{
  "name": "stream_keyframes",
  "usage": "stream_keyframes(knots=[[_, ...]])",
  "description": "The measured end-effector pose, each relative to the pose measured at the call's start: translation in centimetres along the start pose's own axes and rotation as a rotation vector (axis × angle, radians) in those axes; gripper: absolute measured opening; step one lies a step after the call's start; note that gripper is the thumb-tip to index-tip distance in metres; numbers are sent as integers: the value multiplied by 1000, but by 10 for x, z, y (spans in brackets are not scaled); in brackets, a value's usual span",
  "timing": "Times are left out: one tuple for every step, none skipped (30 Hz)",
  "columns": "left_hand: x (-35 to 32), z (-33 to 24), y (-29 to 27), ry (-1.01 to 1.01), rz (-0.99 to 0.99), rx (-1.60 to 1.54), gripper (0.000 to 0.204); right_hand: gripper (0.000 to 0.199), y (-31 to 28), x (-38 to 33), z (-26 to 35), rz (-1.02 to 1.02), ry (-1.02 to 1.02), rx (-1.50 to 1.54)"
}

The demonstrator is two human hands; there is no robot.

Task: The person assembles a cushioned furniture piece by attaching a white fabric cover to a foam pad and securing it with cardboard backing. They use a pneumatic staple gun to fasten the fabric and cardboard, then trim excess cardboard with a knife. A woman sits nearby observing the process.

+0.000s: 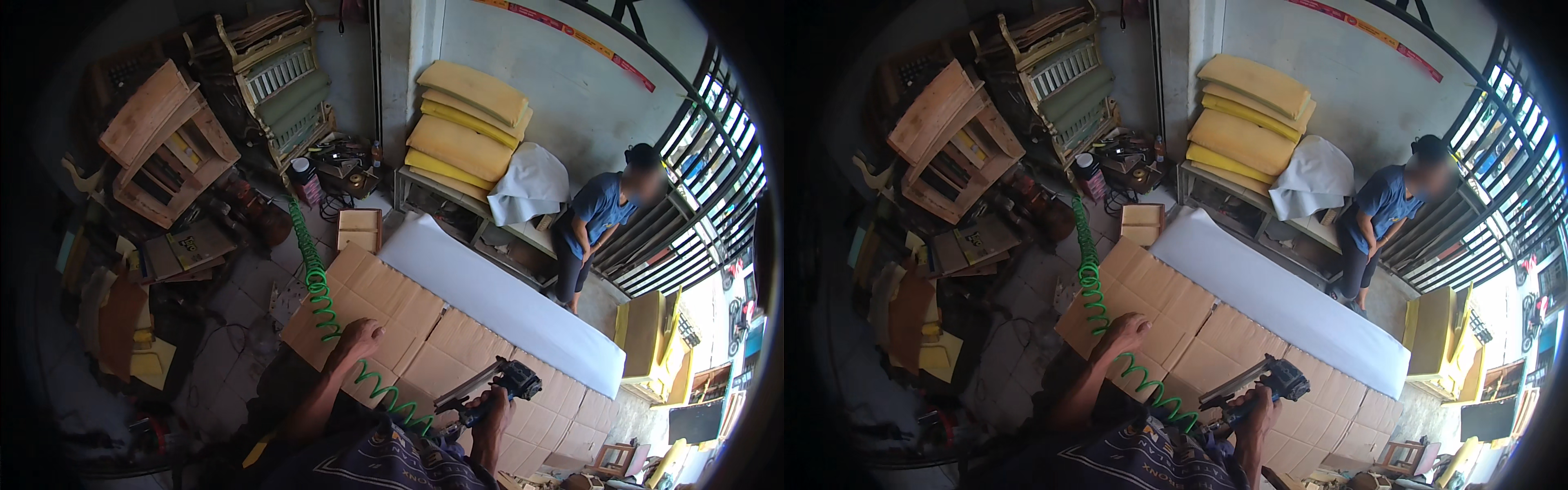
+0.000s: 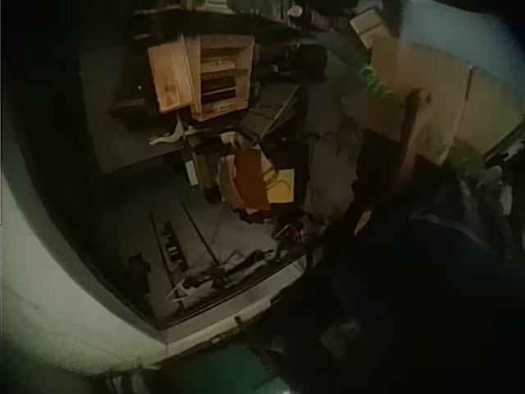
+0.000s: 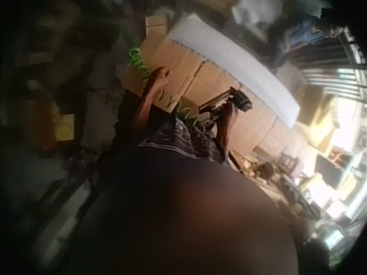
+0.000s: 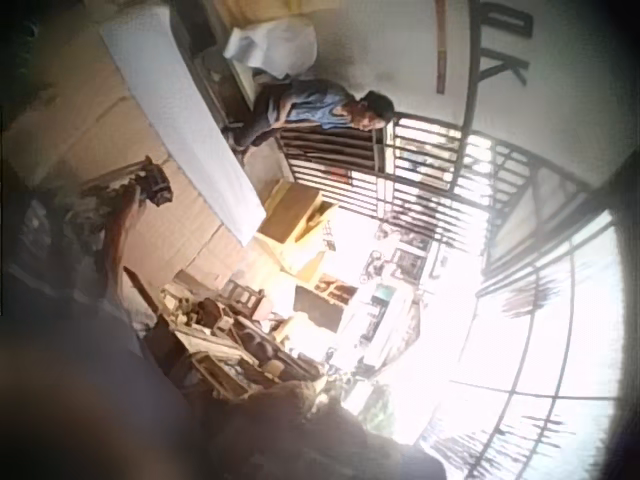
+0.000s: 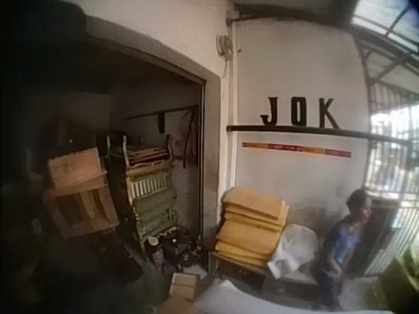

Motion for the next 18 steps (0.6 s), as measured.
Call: stream_keyframes(knots=[[9,14,-11,-37,12,19,41,27,15,-7,-4,66,-6,-11],[13,26,-18,-33,1,-8,41,27,31,-11,-8,70,9,-54],[21,36,-26,-44,-7,-23,41,28,52,-10,-12,80,21,-92],[22,43,-29,-62,-8,-43,41,29,65,-15,-17,83,47,-138],[24,49,-31,-83,6,-44,41,28,78,-17,-22,115,45,-168],[24,53,-32,-103,18,-46,42,28,88,-18,-25,140,47,-188],[25,55,-31,-142,31,-32,43,29,98,-17,-27,170,55,-212],[24,56,-30,-109,0,-56,43,29,107,-14,-30,208,71,-239],[22,56,-28,-96,-37,-67,43,29,115,-9,-33,248,77,-285],[19,57,-27,-107,-60,-78,43,30,123,-3,-35,261,55,-281],[14,57,-25,-137,-49,-71,43,30,129,1,-38,263,67,-296],[8,57,-26,-172,-33,-50,43,30,137,3,-43,278,93,-301],[8,59,-31,-178,-49,-30,42,30,144,7,-44,323,89,-371],[5,64,-37,-212,-38,37,42,30,150,10,-46,361,72,-376],[-1,68,-41,-238,-20,85,41,28,155,12,-49,313,89,-373],[-1,75,-48,-254,62,102,40,27,159,12,-51,294,102,-382],[-3,80,-53,-249,11,115,39,26,163,12,-53,260,104,-362],[-2,92,-65,-235,14,111,38,25,168,12,-55,233,109,-343]])
Point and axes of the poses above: each hand's wrist, its own x-axis towards the middle knuckle, its own y-axis out of the palm, z = x × y, the point moved 1 cm from there along x, towards the middle knuckle, and after that the axes turned 2 degrees about -x, right-handed, at the moved point
